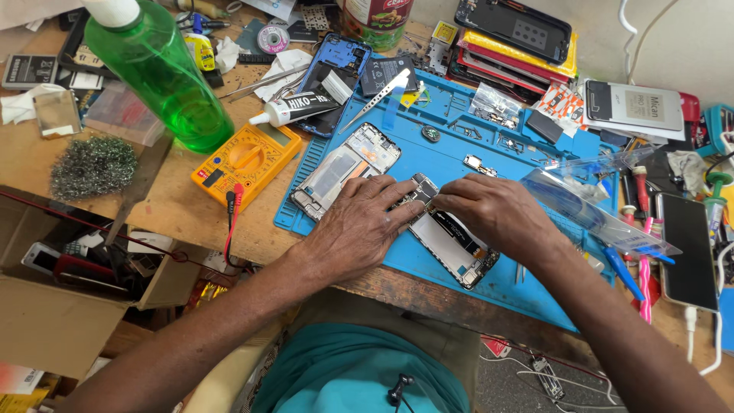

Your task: The person disassembles a smartphone, removes the battery and internal components, and uses tweezers to manipulate small parts on the motherboard. They then reassemble the phone by reconnecting cables and placing components back into the chassis.

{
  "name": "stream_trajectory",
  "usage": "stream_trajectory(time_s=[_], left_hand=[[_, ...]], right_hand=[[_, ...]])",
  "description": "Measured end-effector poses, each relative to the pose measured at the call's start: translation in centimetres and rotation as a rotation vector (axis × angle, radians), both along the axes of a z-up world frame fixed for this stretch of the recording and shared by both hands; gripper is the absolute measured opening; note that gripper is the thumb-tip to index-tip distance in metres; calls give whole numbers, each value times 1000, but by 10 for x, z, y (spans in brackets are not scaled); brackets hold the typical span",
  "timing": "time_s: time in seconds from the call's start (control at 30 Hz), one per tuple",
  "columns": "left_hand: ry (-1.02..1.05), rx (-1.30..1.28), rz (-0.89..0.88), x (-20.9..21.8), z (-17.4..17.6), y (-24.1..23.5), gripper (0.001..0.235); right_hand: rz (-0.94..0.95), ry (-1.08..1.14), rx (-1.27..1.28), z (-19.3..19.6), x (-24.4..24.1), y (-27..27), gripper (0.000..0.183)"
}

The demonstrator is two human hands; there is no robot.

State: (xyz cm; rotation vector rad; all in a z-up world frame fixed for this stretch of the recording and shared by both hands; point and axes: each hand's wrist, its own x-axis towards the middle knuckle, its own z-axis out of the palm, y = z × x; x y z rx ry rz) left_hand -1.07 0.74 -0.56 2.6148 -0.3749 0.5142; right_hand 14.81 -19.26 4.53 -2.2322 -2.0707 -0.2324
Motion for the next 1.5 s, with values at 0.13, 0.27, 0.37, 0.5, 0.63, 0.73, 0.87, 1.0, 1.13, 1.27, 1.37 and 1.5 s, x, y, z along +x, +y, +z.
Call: stream_trajectory(time_s=[0.13,0.27,0.37,0.5,0.63,0.73,0.87,1.0,1.13,1.27,1.37,1.5], left_hand=[[-34,25,-6,-1,2,-1,45],[-49,81,10,2,-1,-11,45],[-31,106,23,5,1,-14,44],[-37,123,27,8,0,-13,44],[-36,121,30,8,-5,-12,46],[-25,131,30,7,-5,-12,47],[-26,132,20,8,-4,-11,47],[-34,104,20,7,-4,-11,50],[-34,115,35,7,-4,-11,49],[-84,127,24,7,-4,-11,49],[-62,126,15,9,-7,-11,49],[-117,130,14,8,-8,-10,49]], right_hand=[[159,-19,-20,2,16,7,32],[211,-19,-8,-4,20,1,36],[172,22,42,-5,16,-2,34],[23,183,149,7,2,-30,27],[-62,220,0,19,-12,-65,28],[-98,172,-120,17,-16,-71,31],[-133,98,-216,13,-14,-65,25],[-107,81,-295,16,-10,-60,28],[-123,69,-329,15,-10,-53,25],[-104,53,-322,19,-14,-55,29],[-114,87,-196,17,-21,-61,43],[-113,31,-86,6,-32,-64,63]])
